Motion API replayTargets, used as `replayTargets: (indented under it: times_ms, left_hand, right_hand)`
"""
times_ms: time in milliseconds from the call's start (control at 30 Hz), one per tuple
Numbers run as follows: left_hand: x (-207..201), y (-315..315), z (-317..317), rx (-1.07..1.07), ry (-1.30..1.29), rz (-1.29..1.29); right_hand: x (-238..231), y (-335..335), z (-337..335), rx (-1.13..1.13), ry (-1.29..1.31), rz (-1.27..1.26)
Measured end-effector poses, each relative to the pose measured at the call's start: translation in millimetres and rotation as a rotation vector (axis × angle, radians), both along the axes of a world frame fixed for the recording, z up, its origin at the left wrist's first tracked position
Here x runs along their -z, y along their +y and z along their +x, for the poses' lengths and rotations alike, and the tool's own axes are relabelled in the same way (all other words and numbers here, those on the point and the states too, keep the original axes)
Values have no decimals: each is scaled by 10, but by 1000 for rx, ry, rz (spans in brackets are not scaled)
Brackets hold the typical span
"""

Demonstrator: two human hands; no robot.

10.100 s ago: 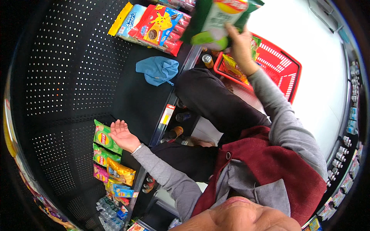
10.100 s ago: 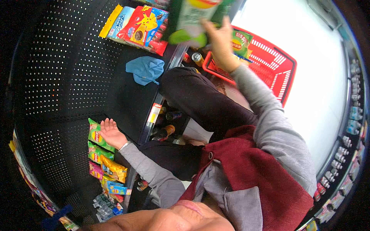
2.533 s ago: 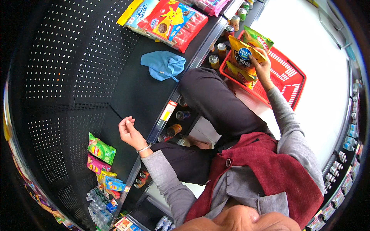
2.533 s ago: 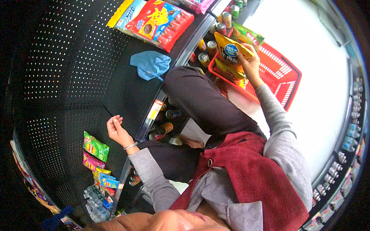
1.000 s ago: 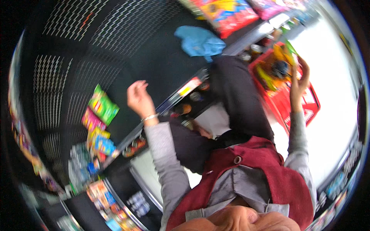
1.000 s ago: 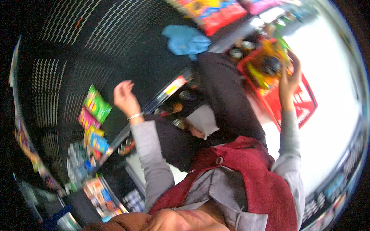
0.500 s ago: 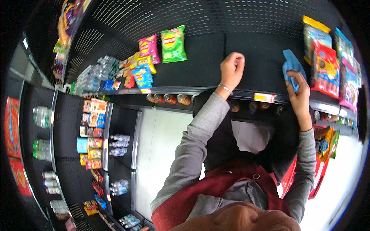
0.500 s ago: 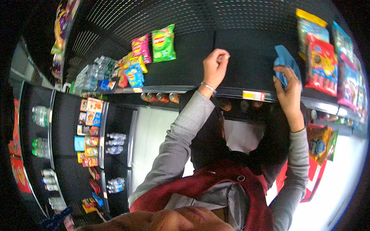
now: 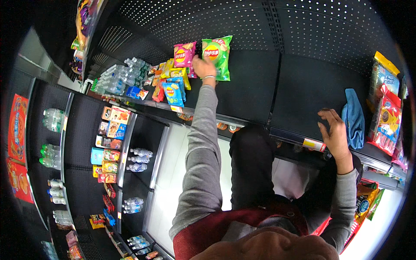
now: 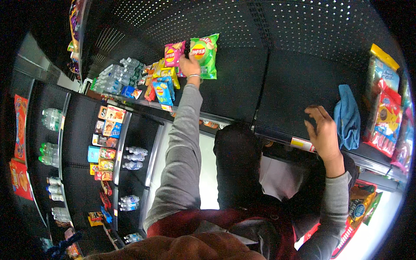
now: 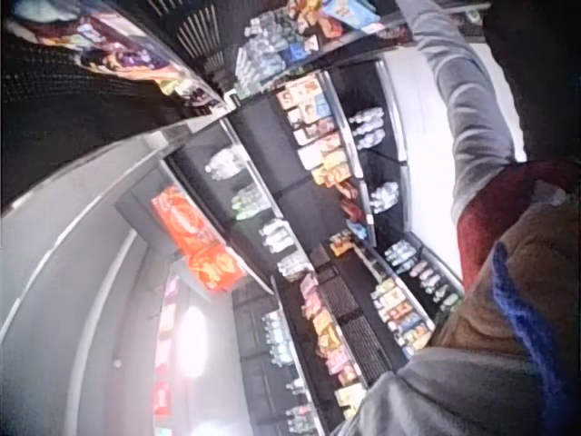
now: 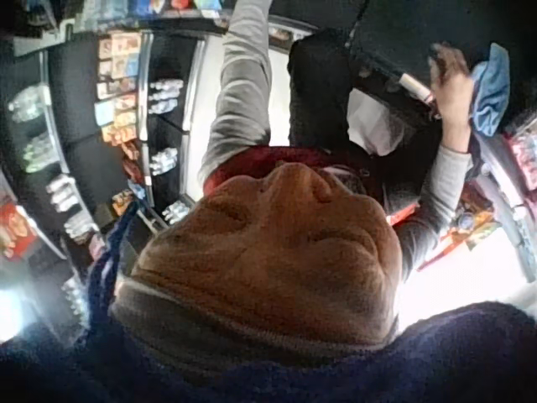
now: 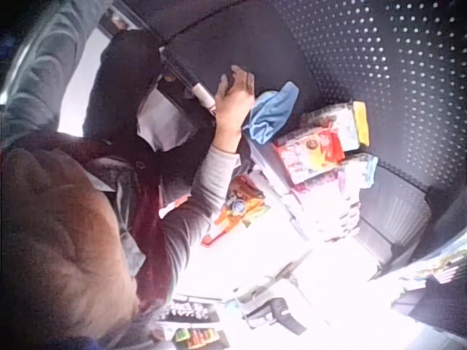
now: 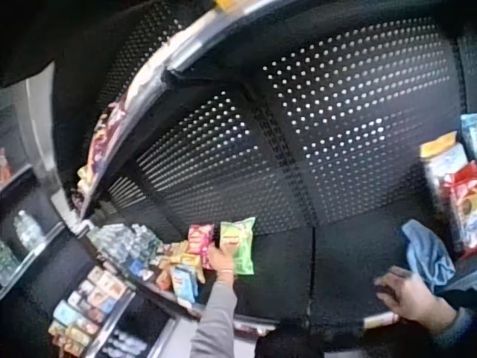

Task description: The person removes snack bags from a red shopping basket and places them onto a store shelf. They wipe the shelf surface with a blue cloth between placements and continue arranging the snack packages in rows.

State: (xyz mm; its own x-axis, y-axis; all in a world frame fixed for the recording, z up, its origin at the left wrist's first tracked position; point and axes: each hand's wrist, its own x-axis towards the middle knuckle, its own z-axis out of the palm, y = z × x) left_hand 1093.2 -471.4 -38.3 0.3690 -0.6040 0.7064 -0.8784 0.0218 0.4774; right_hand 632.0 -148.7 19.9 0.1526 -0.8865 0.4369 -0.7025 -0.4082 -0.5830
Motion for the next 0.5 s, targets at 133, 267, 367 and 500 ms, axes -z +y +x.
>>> replayTargets:
  times_ms: [133,267,367,500]
  left_hand:
    - [285,-270,423,11,253,298]
    - [557,-205,432,-6,88,254]
    - [653,-85,406,9,185,140]
    - [588,188,154,267,398,-102]
  right_hand:
    - [-19,-45,48,-28,-38,120]
    - [3,-69,44,-58,14,66]
    - [26,-60,32,-64,-34,122]
    - [77,-34,10,-49,-26,25]
